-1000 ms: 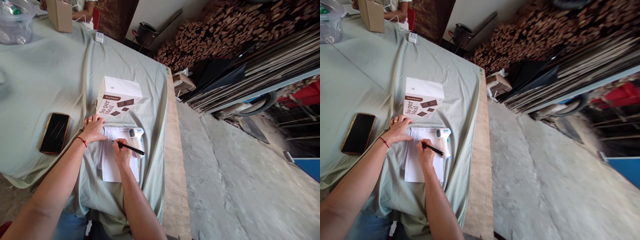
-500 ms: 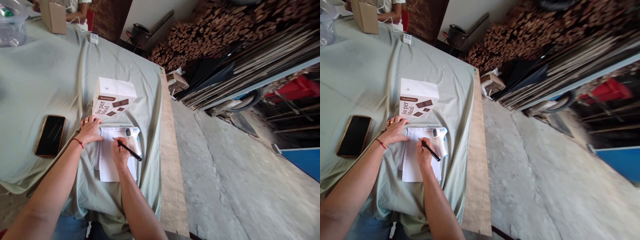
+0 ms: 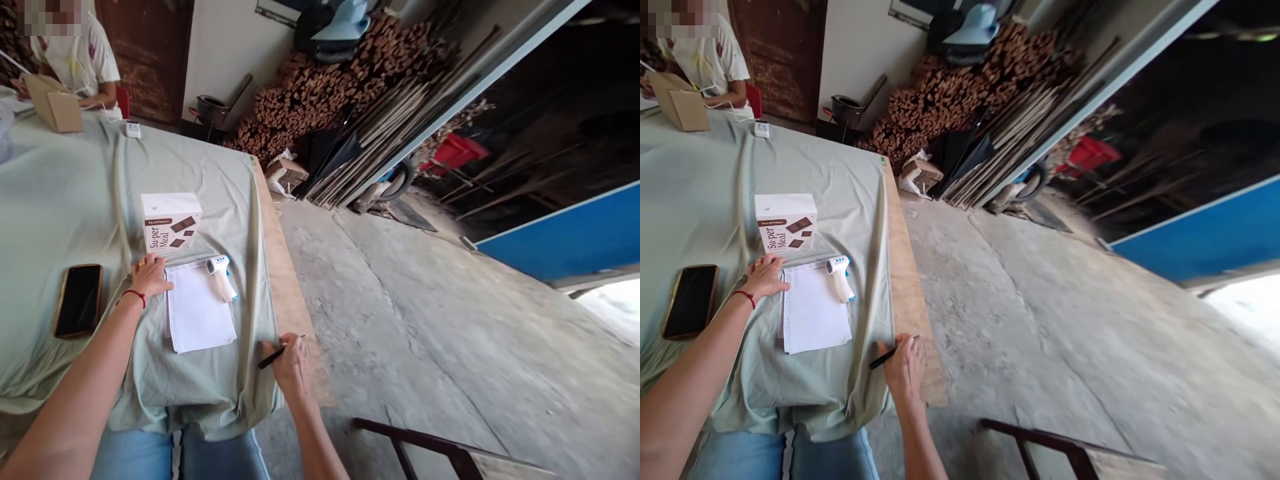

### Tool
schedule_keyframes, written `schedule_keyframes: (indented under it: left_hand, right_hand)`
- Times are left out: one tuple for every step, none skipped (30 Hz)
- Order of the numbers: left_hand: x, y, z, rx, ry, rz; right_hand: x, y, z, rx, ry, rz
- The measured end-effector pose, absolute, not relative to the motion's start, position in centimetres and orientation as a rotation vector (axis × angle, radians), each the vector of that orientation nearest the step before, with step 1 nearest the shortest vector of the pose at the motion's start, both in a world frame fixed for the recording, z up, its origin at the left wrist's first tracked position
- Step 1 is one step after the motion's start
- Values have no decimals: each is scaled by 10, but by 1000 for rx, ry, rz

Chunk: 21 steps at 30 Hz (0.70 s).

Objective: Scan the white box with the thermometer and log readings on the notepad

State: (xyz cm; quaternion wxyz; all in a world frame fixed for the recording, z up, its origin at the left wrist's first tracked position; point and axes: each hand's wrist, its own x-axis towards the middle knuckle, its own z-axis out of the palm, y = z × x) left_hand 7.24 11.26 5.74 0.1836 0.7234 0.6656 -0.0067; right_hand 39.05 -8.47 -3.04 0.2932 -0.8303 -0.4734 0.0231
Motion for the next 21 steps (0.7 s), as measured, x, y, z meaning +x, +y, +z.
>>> schedule_keyframes:
  left_hand:
    - [73,112,58,2030,1891,-15]
    - [73,112,60,2019,1907,-14]
    - [73,111,61,2005,1928,-17]
    - [73,109,63,1991,1955,-21]
    - [73,106,64,1977,1990,-21]
    - [73,103,66,1969,2026,-11]
    - [74,100,67,1969,2058,10]
    - [75,96,68,1972,2084,39]
    - [76,92,68,1977,2103,72]
    - [77,88,68,1982,2112,104]
    - [80,84,68,1985,2114,125]
    - [82,81,68,1986,2109,134]
    - [84,78,67,1988,2099,131]
    - [87,76,66,1992,2084,119]
    - [89,73,65,1997,2067,101]
    - [91,72,64,2000,2052,83]
    - [93,70,63,2003,2042,70]
    - [94,69,63,2006,2037,62]
    - [95,68,62,2007,2035,59]
    - [95,68,61,2009,2035,57]
    - [95,67,60,2011,2035,57]
  right_hand:
    - [385,-91,-37,-2205,-1272,81]
    - [378,-95,-41,-2194,-1265,108]
    - [371,-95,-43,-2174,-1247,138]
    - [365,-93,-44,-2147,-1224,165]
    - [362,-90,-44,-2116,-1188,182]
    - [363,-88,-43,-2079,-1142,193]
    - [367,-86,-42,-2036,-1087,197]
    - [375,-85,-42,-1993,-1027,196]
    - [385,-85,-43,-1956,-968,192]
    - [397,-87,-44,-1931,-920,185]
    - [410,-90,-45,-1927,-894,178]
    - [423,-94,-46,-1947,-888,168]
    - [434,-99,-48,-1983,-902,165]
    - [444,-104,-49,-2021,-926,169]
    - [451,-109,-50,-2053,-948,169]
    - [456,-114,-50,-2081,-963,165]
    - [458,-119,-50,-2110,-966,157]
    - [458,-123,-50,-2141,-959,143]
    - [457,-127,-50,-2176,-948,128]
    - [457,-131,-48,-2215,-937,112]
    - [456,-133,-46,-2256,-929,101]
